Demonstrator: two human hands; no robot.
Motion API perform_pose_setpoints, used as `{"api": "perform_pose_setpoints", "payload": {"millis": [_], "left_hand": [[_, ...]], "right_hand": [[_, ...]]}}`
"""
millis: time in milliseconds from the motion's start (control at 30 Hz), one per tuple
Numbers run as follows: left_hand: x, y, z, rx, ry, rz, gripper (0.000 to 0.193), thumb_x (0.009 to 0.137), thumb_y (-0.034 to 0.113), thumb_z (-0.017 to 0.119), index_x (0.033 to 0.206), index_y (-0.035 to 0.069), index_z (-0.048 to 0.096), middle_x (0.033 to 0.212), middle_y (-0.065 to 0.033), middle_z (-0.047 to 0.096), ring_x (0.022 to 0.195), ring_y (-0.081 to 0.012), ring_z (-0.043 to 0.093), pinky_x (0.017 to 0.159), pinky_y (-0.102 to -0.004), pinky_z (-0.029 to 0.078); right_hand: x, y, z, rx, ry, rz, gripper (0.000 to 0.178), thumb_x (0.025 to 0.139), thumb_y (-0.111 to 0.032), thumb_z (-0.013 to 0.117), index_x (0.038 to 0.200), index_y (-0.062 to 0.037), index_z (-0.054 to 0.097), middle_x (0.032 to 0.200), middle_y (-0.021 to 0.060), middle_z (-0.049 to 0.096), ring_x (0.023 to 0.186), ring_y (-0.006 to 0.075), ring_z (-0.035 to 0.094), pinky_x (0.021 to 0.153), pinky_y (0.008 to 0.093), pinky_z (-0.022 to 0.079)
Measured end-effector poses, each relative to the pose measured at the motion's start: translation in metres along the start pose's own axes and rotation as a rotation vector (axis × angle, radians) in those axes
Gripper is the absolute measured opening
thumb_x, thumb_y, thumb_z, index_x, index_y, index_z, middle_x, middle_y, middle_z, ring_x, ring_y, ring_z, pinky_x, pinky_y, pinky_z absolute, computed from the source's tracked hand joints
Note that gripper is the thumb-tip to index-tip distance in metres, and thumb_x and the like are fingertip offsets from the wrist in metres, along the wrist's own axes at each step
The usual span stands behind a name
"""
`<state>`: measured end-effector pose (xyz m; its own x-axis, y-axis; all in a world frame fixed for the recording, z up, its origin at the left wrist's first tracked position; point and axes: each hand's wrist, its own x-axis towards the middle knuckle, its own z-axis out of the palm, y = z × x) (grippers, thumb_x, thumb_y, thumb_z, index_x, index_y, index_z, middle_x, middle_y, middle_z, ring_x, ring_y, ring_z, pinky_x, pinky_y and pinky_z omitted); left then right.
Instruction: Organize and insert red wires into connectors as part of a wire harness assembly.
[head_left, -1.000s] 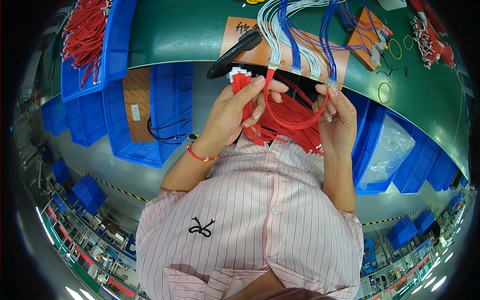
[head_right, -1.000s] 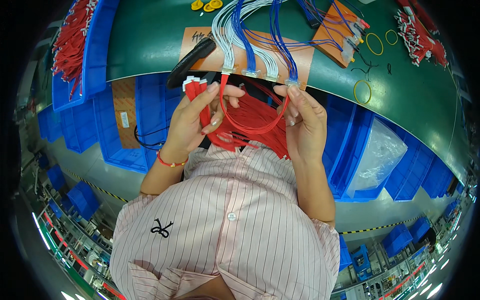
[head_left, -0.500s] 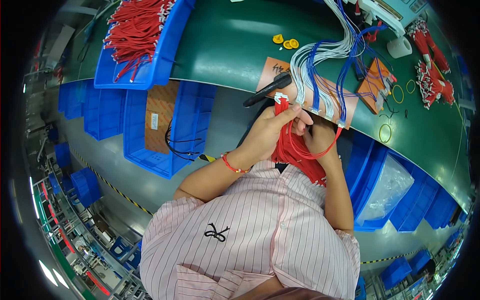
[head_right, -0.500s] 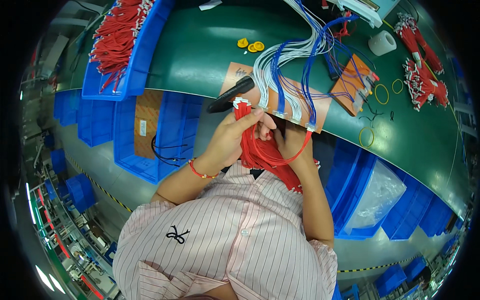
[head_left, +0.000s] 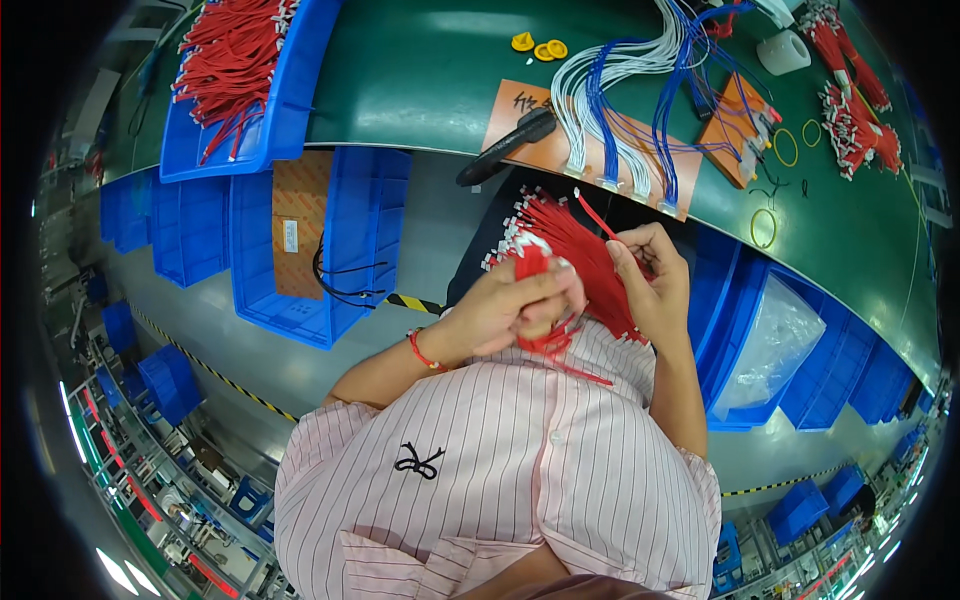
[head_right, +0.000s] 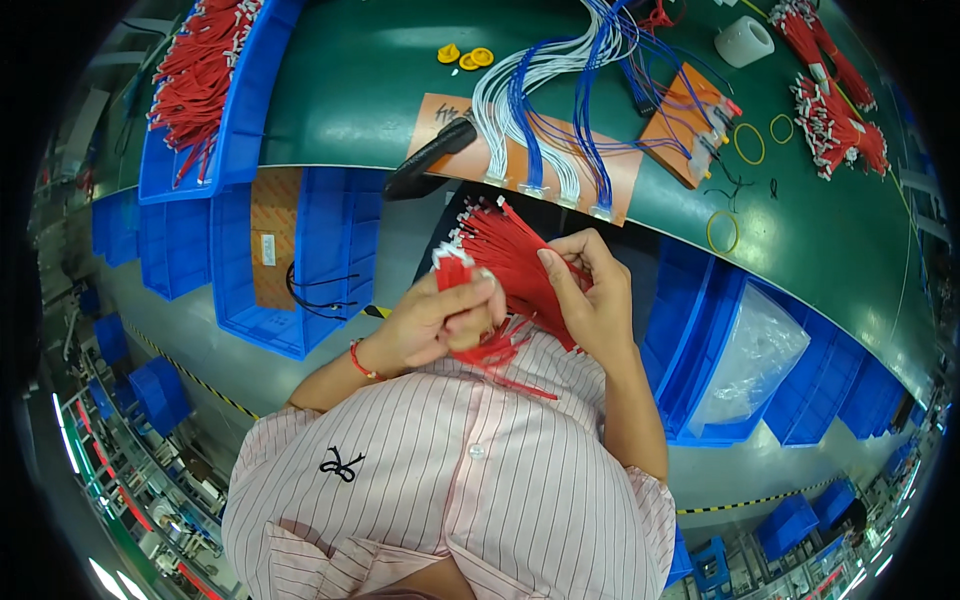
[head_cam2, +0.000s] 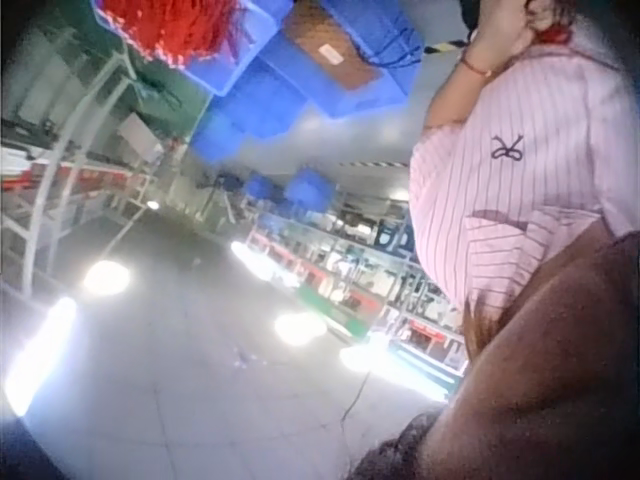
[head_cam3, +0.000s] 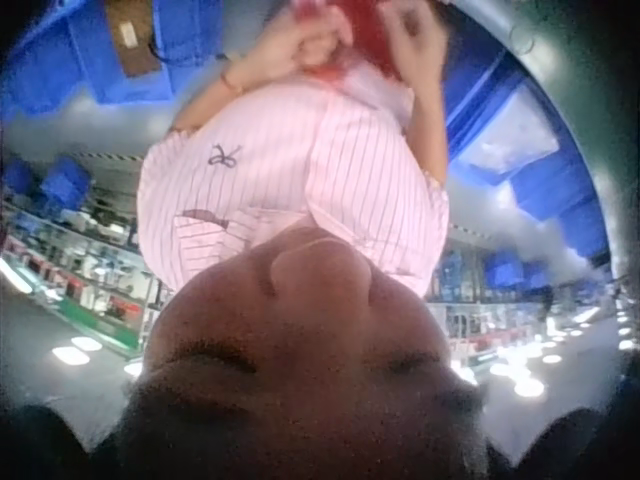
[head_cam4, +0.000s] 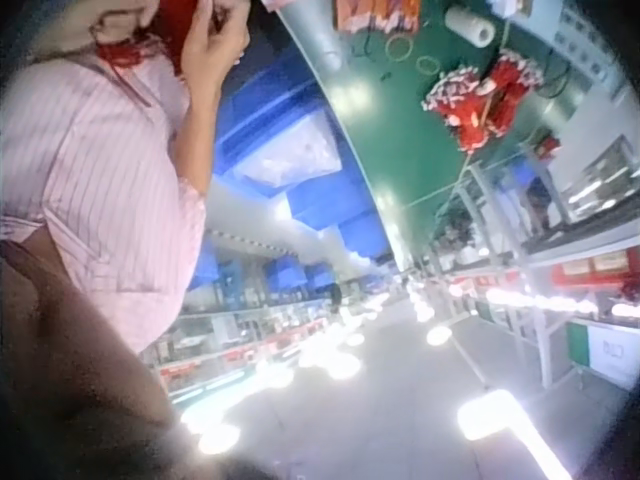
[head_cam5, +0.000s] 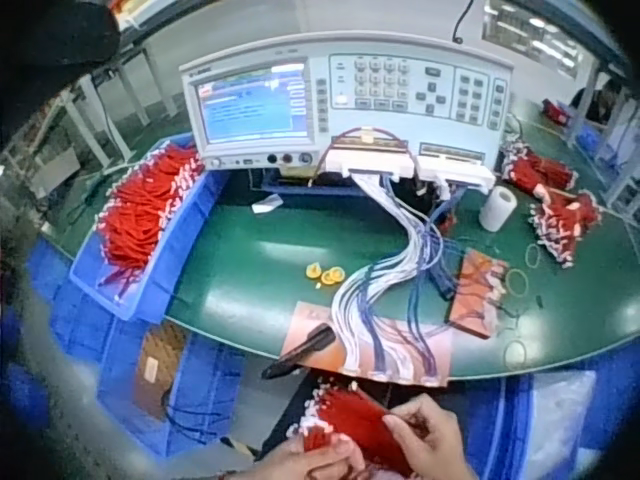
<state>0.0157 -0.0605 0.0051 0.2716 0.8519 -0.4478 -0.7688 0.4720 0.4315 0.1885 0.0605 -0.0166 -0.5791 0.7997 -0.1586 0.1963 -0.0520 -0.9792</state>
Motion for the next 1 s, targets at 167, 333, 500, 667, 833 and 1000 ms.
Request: {"api": "perform_pose_setpoints", "payload": {"millis": [167,333,500,667,833,1000], "left_hand": [[0.015,0.010,0.008,0.126,0.256,0.375,0.037,0.104,0.023,0.049,0.132,-0.002,0.055,0.062,0.0077,0.040,0.049,-0.0008,0.030,0.045,-0.0193,0.022],[0.029,0.013,0.003,0.255,0.248,0.484,0.032,0.104,0.022,0.049,0.119,-0.003,0.062,0.071,0.0007,0.051,0.048,-0.0017,0.034,0.046,-0.0179,0.028],[0.037,0.022,-0.001,0.301,0.339,0.453,0.030,0.101,0.022,0.055,0.103,-0.004,0.069,0.068,0.0042,0.049,0.048,-0.0002,0.032,0.044,-0.0192,0.022],[0.045,0.029,-0.004,0.352,0.360,0.469,0.030,0.099,0.025,0.060,0.097,-0.003,0.070,0.063,0.0077,0.043,0.050,0.0006,0.030,0.045,-0.0204,0.022],[0.047,0.031,-0.003,0.353,0.377,0.462,0.031,0.098,0.025,0.062,0.094,-0.004,0.071,0.061,0.0069,0.042,0.047,0.0004,0.029,0.043,-0.0201,0.019],[0.046,0.033,-0.002,0.369,0.390,0.454,0.029,0.098,0.024,0.061,0.092,-0.003,0.071,0.062,0.0079,0.043,0.049,0.0008,0.029,0.044,-0.0200,0.020]], "right_hand": [[-0.008,-0.011,0.004,-0.103,-0.077,-0.155,0.007,0.094,-0.005,0.065,0.092,0.0008,0.060,0.074,-0.0006,0.058,0.061,0.0018,0.045,0.053,0.0194,0.035],[0.000,-0.014,-0.003,-0.017,-0.231,-0.015,0.008,0.095,-0.005,0.062,0.098,0.0020,0.061,0.075,-0.0008,0.057,0.066,0.0030,0.048,0.059,0.0200,0.040],[-0.004,-0.011,-0.053,0.026,-0.225,0.219,0.011,0.094,-0.003,0.061,0.104,0.0005,0.063,0.080,0.0001,0.061,0.073,0.0047,0.055,0.063,0.0206,0.044],[-0.019,0.014,-0.088,0.462,-0.165,0.089,0.014,0.090,-0.008,0.066,0.100,0.0004,0.063,0.077,0.0047,0.059,0.067,0.0105,0.057,0.059,0.0251,0.046],[-0.021,0.025,-0.066,0.772,-0.265,-0.022,0.023,0.088,-0.014,0.070,0.101,0.0045,0.066,0.082,0.0101,0.057,0.064,0.0143,0.057,0.062,0.0293,0.050],[-0.013,0.013,-0.030,0.751,-0.226,0.062,0.021,0.094,-0.013,0.062,0.098,0.0065,0.071,0.093,0.0133,0.061,0.067,0.0150,0.059,0.067,0.0262,0.051]]}}
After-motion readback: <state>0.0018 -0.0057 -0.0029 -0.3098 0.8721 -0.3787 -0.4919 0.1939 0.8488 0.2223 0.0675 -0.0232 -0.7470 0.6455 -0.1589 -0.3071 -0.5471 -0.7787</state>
